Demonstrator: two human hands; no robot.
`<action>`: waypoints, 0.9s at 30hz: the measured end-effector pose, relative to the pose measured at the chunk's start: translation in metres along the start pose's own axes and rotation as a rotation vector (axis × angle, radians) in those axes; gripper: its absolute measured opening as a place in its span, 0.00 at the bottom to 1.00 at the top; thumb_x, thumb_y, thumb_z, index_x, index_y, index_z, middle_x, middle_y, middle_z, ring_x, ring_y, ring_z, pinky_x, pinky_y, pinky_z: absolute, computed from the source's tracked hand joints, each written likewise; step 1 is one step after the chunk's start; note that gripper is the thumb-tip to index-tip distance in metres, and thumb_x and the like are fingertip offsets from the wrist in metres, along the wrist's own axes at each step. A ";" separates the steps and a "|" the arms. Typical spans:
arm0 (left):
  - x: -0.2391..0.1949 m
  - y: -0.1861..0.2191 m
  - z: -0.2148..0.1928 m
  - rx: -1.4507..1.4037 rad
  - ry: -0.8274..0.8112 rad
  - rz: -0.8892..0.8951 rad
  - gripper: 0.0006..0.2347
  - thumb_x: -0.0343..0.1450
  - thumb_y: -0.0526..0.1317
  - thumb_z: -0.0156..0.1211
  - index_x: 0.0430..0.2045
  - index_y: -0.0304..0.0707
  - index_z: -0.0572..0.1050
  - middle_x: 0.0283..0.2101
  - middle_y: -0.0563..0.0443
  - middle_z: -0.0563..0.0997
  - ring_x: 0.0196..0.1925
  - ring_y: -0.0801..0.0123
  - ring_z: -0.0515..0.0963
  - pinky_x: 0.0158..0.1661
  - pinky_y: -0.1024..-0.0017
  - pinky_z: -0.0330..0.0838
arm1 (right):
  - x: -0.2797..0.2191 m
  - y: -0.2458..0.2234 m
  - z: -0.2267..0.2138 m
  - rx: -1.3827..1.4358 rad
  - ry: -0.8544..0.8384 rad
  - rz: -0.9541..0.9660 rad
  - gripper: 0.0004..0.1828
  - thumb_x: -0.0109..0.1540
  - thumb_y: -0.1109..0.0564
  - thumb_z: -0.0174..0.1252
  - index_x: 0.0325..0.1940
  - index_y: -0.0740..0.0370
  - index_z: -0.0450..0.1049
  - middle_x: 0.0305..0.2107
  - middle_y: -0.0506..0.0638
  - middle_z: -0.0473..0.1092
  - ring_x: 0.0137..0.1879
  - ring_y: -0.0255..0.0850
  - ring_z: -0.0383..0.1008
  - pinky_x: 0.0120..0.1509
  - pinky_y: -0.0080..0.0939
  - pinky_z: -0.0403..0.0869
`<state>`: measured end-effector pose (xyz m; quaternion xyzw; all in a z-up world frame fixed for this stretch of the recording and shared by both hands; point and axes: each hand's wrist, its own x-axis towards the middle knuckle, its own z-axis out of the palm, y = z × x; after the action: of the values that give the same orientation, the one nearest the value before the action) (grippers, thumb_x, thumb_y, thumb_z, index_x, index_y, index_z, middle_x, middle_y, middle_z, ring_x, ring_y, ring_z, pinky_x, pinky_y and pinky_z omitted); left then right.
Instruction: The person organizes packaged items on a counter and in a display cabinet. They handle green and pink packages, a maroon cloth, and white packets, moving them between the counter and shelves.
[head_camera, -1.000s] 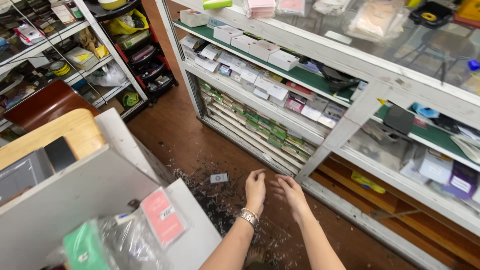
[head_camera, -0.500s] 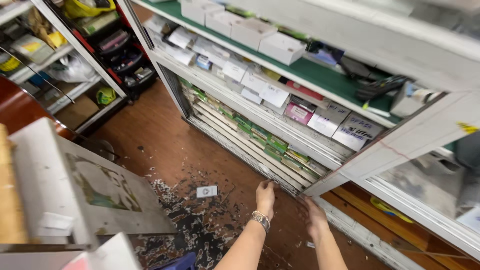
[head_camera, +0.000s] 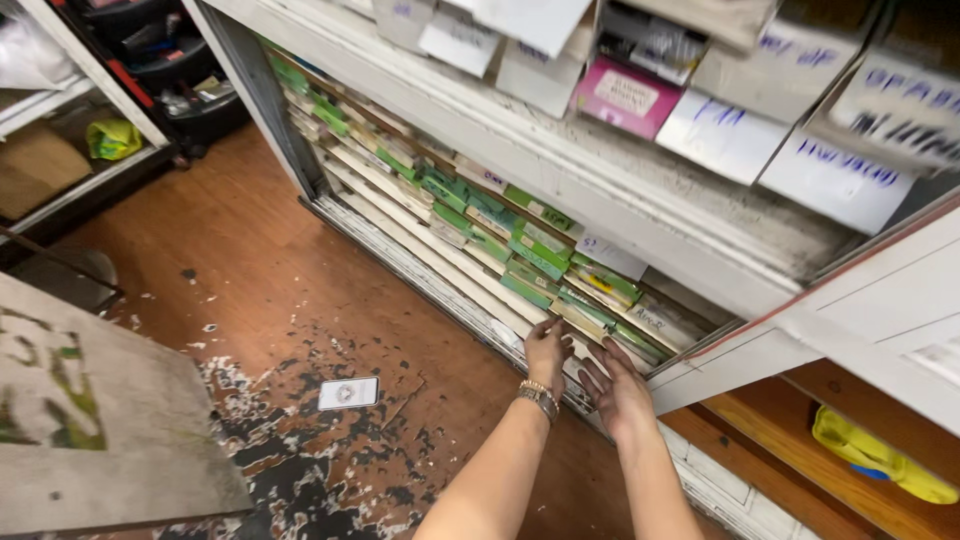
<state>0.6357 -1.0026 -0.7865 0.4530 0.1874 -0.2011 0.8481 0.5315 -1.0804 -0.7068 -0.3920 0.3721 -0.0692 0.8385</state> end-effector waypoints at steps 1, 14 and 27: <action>0.012 -0.006 0.003 -0.017 -0.018 0.010 0.13 0.73 0.37 0.58 0.50 0.31 0.75 0.37 0.49 0.84 0.31 0.70 0.79 0.32 0.74 0.74 | 0.008 0.003 -0.002 0.002 -0.019 -0.024 0.24 0.69 0.57 0.44 0.71 0.56 0.63 0.65 0.55 0.65 0.69 0.50 0.65 0.72 0.52 0.67; 0.060 -0.032 0.023 -0.127 -0.004 0.061 0.09 0.72 0.33 0.60 0.43 0.26 0.75 0.34 0.43 0.82 0.27 0.66 0.77 0.27 0.72 0.70 | 0.019 0.015 -0.008 -0.013 -0.094 -0.183 0.21 0.69 0.57 0.43 0.66 0.63 0.67 0.62 0.58 0.69 0.66 0.50 0.68 0.69 0.52 0.68; 0.004 0.038 0.062 -0.071 -0.082 0.259 0.13 0.72 0.32 0.60 0.50 0.27 0.76 0.36 0.48 0.82 0.34 0.73 0.78 0.37 0.76 0.74 | -0.026 -0.007 0.049 -0.090 -0.051 -0.389 0.30 0.69 0.59 0.41 0.78 0.54 0.53 0.57 0.59 0.71 0.59 0.46 0.73 0.62 0.47 0.72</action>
<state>0.6674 -1.0365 -0.7298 0.4343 0.0994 -0.1017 0.8894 0.5476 -1.0455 -0.6668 -0.4951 0.2707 -0.2031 0.8002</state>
